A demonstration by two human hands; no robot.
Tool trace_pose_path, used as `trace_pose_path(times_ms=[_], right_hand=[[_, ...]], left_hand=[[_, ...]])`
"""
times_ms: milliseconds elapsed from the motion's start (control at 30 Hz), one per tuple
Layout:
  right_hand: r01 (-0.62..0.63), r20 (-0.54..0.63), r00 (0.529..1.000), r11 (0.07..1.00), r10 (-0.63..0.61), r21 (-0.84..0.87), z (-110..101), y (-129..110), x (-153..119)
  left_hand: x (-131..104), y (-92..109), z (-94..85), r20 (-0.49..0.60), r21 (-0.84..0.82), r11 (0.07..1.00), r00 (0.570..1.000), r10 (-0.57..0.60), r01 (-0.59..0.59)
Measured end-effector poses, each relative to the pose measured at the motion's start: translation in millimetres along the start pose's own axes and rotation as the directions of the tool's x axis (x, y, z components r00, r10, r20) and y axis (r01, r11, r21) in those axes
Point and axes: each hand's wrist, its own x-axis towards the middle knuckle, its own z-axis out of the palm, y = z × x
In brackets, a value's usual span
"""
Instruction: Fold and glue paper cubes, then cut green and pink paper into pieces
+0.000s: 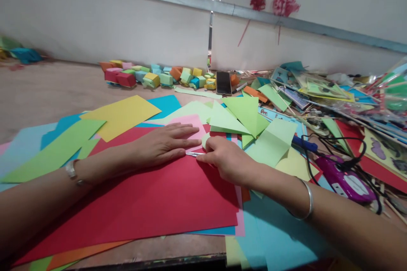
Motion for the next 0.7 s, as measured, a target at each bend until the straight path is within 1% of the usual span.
trace_pose_path(times_ms=[100, 267, 400, 467, 567, 633, 700], right_hand=[[-0.026, 0.023, 0.999, 0.999, 0.027, -0.035, -1.8, -7.5, 2.9], [-0.099, -0.065, 0.994, 0.985, 0.090, -0.140, 0.7, -28.8, 13.4], [-0.128, -0.079, 0.990, 0.980, 0.118, -0.149, 5.3, -29.2, 24.1], [-0.117, -0.081, 0.991, 0.982, 0.106, -0.150, 8.4, -25.0, 26.0], [-0.045, -0.082, 0.996, 0.975, 0.028, -0.217, 12.8, -20.2, 24.8], [-0.009, -0.065, 0.998, 0.965, -0.008, -0.263, 14.3, -19.3, 23.8], [0.003, -0.040, 0.999, 0.959, -0.015, -0.283, 14.4, -19.5, 23.7]], left_hand=[[0.6, 0.3, -0.9, 0.011, 0.007, 1.000, 1.000, -0.001, 0.001], [-0.1, -0.1, -2.1, 0.020, 0.007, 1.000, 1.000, 0.018, -0.018], [-1.3, -0.5, 0.0, -0.008, -0.011, 1.000, 1.000, 0.007, -0.007], [-1.9, 0.5, 1.0, -0.037, -0.016, 1.000, 0.999, 0.002, -0.002], [-3.2, 2.0, 0.8, -0.079, 0.009, 0.999, 0.996, -0.033, 0.033], [-5.3, 1.8, -1.2, -0.060, 0.025, 0.996, 0.994, -0.088, 0.090], [-9.2, -0.1, -5.2, -0.014, 0.038, 0.989, 0.990, -0.142, 0.142]])
